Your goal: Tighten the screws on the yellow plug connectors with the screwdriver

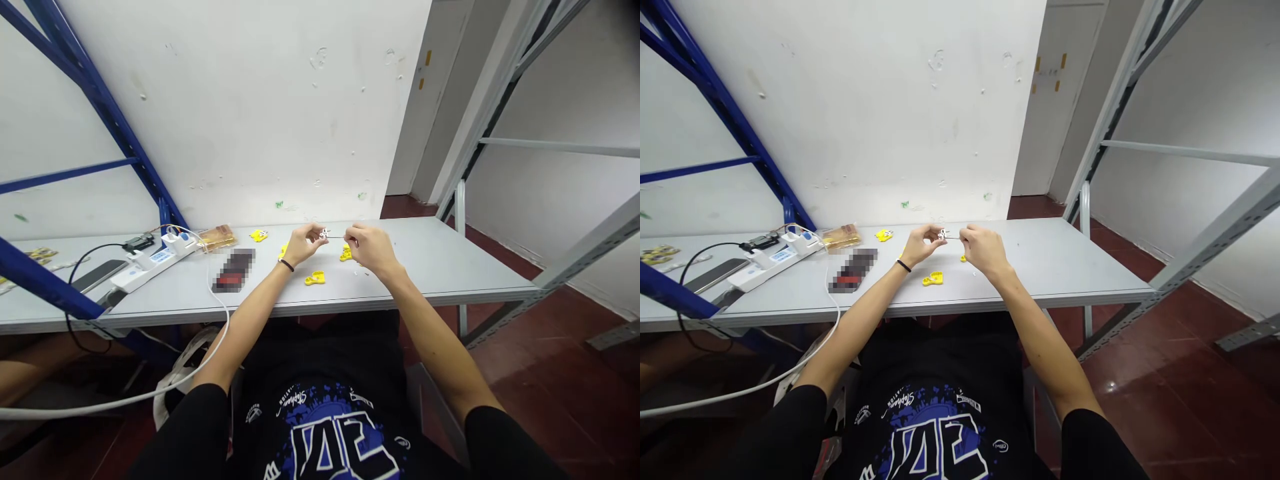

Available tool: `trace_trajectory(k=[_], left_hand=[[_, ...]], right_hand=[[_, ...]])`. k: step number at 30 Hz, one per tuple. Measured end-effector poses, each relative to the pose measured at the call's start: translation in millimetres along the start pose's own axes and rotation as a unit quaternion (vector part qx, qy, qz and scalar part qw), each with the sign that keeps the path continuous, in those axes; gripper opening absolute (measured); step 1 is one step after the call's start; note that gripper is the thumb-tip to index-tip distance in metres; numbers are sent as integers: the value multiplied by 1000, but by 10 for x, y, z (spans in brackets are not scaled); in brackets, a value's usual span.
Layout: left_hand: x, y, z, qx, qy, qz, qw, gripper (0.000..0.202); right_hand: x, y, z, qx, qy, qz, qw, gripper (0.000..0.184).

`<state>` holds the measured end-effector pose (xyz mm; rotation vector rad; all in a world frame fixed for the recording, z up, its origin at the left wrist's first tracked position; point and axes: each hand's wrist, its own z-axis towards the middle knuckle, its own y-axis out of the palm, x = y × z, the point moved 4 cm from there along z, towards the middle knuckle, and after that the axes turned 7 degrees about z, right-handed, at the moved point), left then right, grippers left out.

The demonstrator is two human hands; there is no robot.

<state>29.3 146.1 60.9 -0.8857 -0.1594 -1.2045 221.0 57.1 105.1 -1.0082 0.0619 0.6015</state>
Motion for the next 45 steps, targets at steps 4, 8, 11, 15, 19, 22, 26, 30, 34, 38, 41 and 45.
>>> trace_trajectory(k=[4, 8, 11, 15, 19, 22, 26, 30, 34, 38, 41, 45], left_hand=[[-6, 20, -1, -12, 9, 12, 1000, 37], [-28, 28, -5, -10, 11, 10, 1000, 39], [-35, 22, -5, -10, 8, 11, 1000, 39], [-29, 9, -1, -8, 0, 12, 1000, 39], [-16, -6, 4, -3, -7, -5, 1000, 40], [-15, -25, 7, 8, -16, -21, 1000, 40], [-22, -31, 10, 9, -23, -25, 999, 38], [-44, -26, 14, 10, -24, -26, 999, 38], [-66, -6, 8, 15, -26, -27, 999, 38], [-73, 30, -6, 15, -22, -16, 1000, 39], [-77, 40, -10, 13, -17, -13, 1000, 41], [-97, 21, -1, 13, -20, -18, 1000, 41]], right_hand=[[4, -27, -4, 21, 5, 13, 1000, 27], [42, -17, -5, 1, -2, 19, 1000, 21], [57, -2, -2, -7, -2, 11, 1000, 23], [35, 17, 2, -12, -1, 3, 1000, 24], [-15, 35, 0, -4, 9, 1, 1000, 25], [-49, 58, -4, 3, 18, 0, 1000, 26], [-59, 99, -4, 9, 26, 8, 1000, 25], [-56, 122, -3, 19, 32, 7, 999, 25], [-32, 117, -1, 11, 21, 8, 1000, 25], [35, 93, 6, -1, 14, 20, 1000, 23], [64, 77, 8, 4, 18, 28, 999, 23], [41, 87, 5, 13, 16, 30, 999, 23]])
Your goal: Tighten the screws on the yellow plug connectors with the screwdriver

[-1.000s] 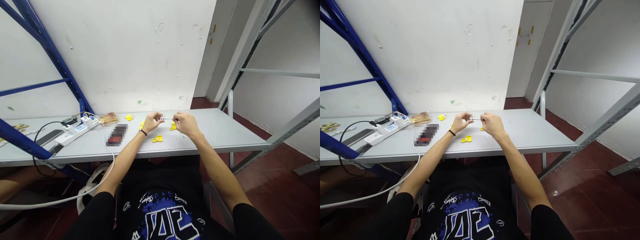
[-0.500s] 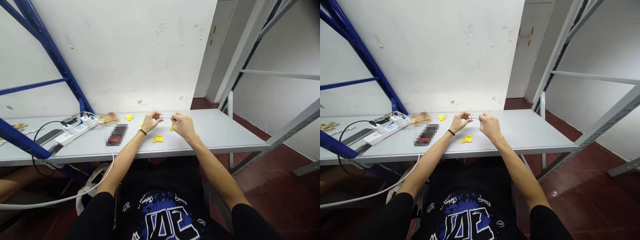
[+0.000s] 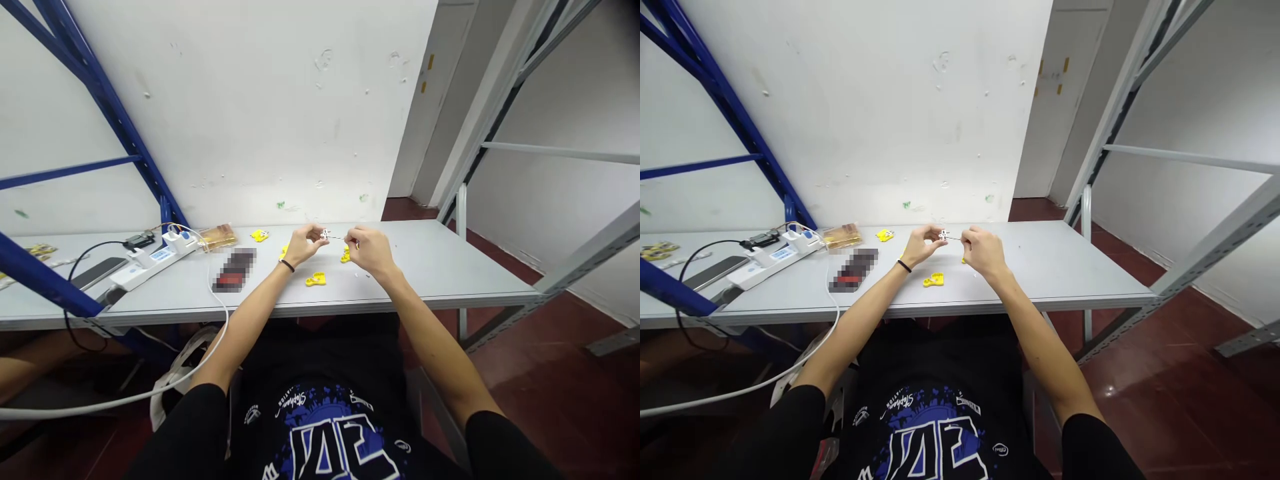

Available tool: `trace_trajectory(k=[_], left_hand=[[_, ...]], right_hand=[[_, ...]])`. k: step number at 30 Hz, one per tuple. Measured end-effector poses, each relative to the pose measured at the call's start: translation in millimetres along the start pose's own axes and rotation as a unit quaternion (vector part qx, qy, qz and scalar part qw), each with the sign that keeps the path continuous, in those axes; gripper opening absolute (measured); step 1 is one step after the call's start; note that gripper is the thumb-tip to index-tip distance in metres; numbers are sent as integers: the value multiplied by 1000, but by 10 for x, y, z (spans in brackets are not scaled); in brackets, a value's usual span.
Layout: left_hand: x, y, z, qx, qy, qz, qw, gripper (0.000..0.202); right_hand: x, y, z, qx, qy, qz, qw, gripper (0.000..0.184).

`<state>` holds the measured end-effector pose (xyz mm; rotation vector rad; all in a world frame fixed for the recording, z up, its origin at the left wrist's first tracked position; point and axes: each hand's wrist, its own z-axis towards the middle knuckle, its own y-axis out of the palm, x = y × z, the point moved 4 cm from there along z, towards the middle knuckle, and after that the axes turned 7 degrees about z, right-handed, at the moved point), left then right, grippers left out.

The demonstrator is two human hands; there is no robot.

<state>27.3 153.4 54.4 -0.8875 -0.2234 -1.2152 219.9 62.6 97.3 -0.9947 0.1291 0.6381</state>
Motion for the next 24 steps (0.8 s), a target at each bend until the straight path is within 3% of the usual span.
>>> trace_trajectory(k=[4, 10, 24], left_hand=[[-5, -30, 6, 9, 2, 10, 1000, 38], [14, -9, -15, -1, 7, 6, 1000, 36], [16, -15, -24, -17, 31, 21, 999, 32]], right_hand=[[-25, 41, -6, -12, -21, 1, 1000, 20], [65, -11, 7, 44, -10, 5, 999, 19], [47, 51, 0, 7, -33, -16, 999, 23]])
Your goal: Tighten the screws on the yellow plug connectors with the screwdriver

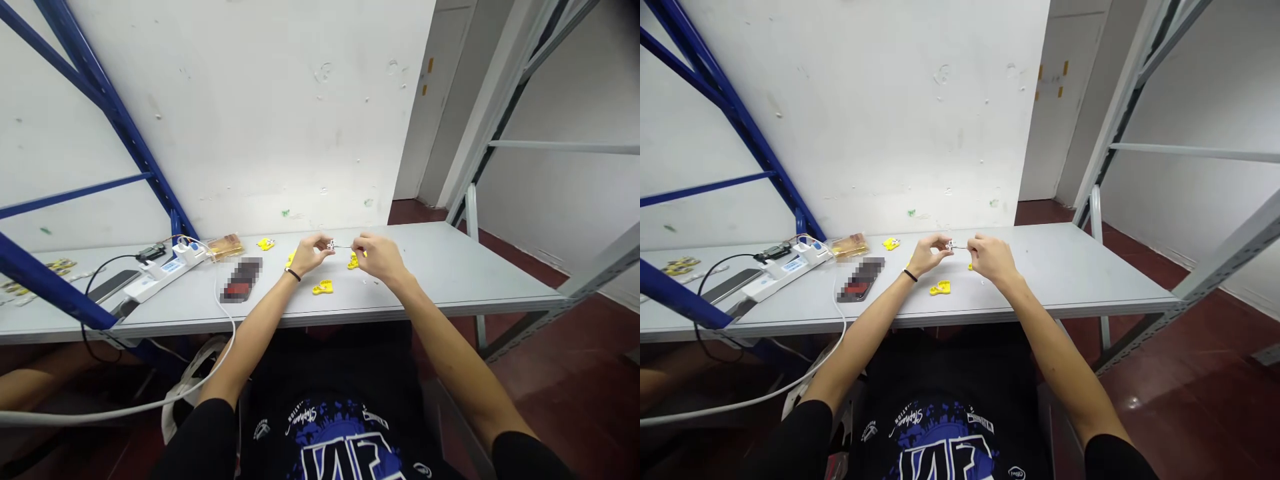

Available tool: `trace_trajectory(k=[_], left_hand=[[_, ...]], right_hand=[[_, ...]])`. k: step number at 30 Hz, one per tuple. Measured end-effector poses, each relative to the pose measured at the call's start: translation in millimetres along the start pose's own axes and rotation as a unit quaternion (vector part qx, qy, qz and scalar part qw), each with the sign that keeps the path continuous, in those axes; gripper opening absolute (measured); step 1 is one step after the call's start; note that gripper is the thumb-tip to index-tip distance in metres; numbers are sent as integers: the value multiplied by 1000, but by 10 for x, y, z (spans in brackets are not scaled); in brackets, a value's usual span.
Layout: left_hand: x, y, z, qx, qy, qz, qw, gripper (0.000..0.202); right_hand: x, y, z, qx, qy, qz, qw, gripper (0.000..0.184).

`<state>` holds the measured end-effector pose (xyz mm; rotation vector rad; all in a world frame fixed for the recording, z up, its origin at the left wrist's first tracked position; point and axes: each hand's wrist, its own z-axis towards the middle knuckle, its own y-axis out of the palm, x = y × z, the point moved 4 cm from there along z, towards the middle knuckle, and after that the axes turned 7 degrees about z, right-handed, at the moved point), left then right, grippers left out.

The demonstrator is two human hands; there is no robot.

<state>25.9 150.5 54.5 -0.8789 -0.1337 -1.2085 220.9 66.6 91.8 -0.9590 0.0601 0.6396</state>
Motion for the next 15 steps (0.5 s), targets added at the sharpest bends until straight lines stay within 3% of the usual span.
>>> trace_trajectory(k=[5, 11, 15], left_hand=[[-43, -116, 9, 31, -4, -15, 999, 35], [-10, -103, -11, -46, 22, 25, 998, 27], [-21, -32, 6, -43, 17, 24, 999, 27]], right_hand=[[-180, 77, -17, 24, 8, -35, 999, 27], [-174, 111, -1, -48, 13, -46, 998, 25], [-65, 34, 17, -61, 18, -15, 998, 22]])
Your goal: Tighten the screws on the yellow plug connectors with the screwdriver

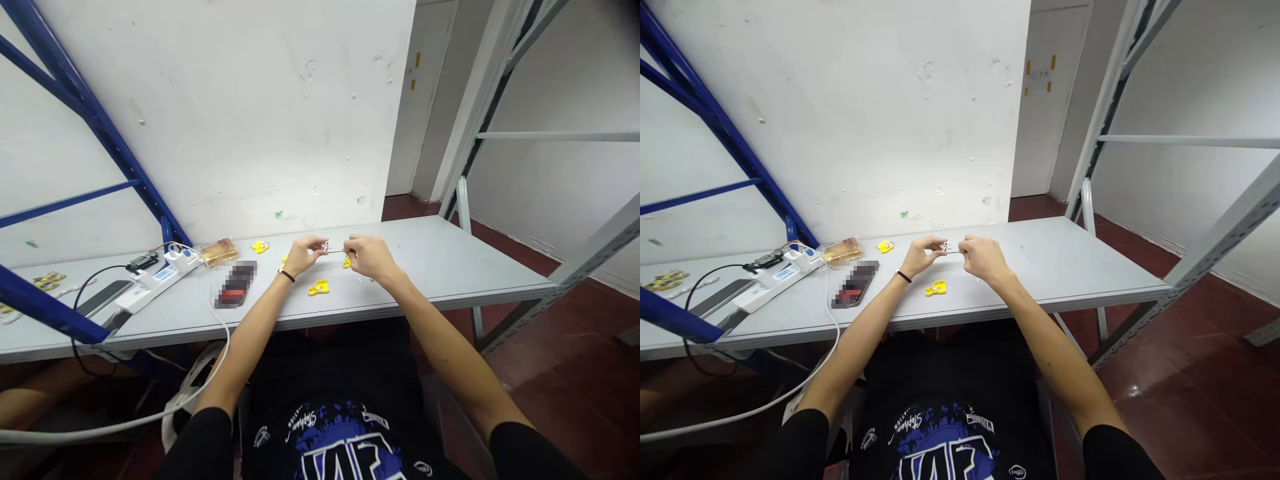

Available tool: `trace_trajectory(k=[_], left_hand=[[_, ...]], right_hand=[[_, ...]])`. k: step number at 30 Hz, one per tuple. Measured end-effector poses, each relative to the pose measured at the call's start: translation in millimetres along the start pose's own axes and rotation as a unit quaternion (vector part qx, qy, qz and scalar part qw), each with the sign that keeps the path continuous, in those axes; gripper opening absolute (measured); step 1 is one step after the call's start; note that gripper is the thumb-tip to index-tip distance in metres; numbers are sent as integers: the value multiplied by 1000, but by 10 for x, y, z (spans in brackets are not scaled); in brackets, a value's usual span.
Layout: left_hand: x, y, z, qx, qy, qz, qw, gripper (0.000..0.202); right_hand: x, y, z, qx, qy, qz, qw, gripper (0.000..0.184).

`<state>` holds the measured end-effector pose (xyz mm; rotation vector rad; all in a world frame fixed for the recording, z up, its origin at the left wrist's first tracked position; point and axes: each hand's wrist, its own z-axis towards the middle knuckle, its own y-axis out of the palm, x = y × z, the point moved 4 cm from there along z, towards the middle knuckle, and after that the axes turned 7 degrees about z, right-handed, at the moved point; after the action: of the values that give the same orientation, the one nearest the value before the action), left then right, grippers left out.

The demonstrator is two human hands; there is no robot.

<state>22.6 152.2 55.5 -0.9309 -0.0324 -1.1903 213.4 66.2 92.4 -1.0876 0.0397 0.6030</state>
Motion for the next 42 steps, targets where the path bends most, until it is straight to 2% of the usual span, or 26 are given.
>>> trace_trajectory(k=[5, 8, 9, 12, 15, 18, 21, 22, 24, 26, 30, 32, 35, 38, 42], left_hand=[[44, -4, 0, 0, 9, 30, 1000, 27], [237, 3, 5, -37, 83, 121, 988, 23], [332, 27, 17, -61, 133, 166, 975, 21], [596, 135, 87, -138, 281, 265, 912, 22], [724, 235, 214, -216, 342, 284, 869, 31], [740, 255, 324, -239, 317, 269, 877, 32], [724, 247, 295, -271, 308, 220, 885, 27], [710, 229, 280, -258, 297, 211, 895, 26], [660, 176, 263, -192, 252, 207, 926, 23], [598, 153, 237, -134, 206, 184, 952, 21], [464, 168, 227, -44, 96, 61, 993, 24], [423, 167, 247, -19, 52, 8, 998, 26], [423, 115, 271, 2, 32, -37, 999, 28], [423, 42, 258, 33, 13, -53, 998, 30], [400, 33, 217, 45, 7, -42, 998, 31]], right_hand=[[102, -126, 7, 39, 3, 53, 998, 20], [244, -311, -9, 104, 10, 76, 992, 17], [305, -391, -21, 134, 14, 85, 987, 16], [480, -633, -78, 227, 27, 101, 968, 13], [574, -799, -133, 275, 35, 99, 956, 12], [596, -864, -152, 278, 45, 97, 955, 13], [599, -871, -151, 269, 54, 103, 956, 14], [600, -869, -149, 264, 54, 109, 957, 14], [597, -858, -145, 242, 44, 131, 960, 14], [581, -832, -140, 192, 28, 162, 967, 13], [503, -772, -142, 96, 7, 184, 978, 14], [460, -747, -140, 89, 7, 186, 979, 14], [381, -698, -125, 97, -14, 215, 972, 15], [281, -634, -106, 99, -56, 249, 962, 19], [184, -536, -82, 87, -64, 245, 963, 21]])
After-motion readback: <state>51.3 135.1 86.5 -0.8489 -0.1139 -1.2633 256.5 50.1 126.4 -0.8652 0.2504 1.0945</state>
